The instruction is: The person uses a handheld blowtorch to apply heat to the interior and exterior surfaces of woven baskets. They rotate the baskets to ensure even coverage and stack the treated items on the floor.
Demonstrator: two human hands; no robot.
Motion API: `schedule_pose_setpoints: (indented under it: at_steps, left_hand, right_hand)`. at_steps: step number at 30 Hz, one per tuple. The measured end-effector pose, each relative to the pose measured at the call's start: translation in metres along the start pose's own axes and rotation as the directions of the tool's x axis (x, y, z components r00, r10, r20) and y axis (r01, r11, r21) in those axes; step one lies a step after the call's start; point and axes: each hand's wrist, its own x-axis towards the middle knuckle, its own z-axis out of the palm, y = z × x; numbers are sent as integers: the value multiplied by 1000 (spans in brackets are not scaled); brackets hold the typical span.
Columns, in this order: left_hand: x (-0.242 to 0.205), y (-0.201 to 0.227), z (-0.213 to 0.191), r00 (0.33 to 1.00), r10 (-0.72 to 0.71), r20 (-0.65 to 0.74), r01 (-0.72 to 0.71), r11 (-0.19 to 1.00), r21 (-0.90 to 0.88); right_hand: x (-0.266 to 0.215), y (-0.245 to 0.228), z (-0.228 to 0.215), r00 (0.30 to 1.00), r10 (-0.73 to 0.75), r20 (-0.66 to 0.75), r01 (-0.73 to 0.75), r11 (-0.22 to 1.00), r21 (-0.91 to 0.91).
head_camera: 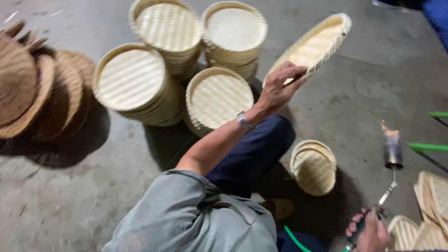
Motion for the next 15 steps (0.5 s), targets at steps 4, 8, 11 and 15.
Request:
schedule_pose_setpoints:
  at_steps: [4, 8, 11, 15]
  left_hand:
    - [-27, 26, -110, 956, 292, -28, -278, 932, 235]
    - [-55, 15, -215, 943, 331, 46, -257, 632, 731]
    - [-85, 5, -278, 937, 335, 97, -245, 435, 867]
    - [-117, -10, -330, 956, 293, 3, -109, 349, 931]
  right_hand:
    - [35, -3, -4, 965, 189, 184, -210, 973, 97]
    - [33, 3, 18, 990, -31, 138, 38, 998, -50]
    - [42, -5, 30, 993, -4, 115, 17, 993, -113]
    - [50, -16, 46, 991, -93, 94, 114, 963, -244]
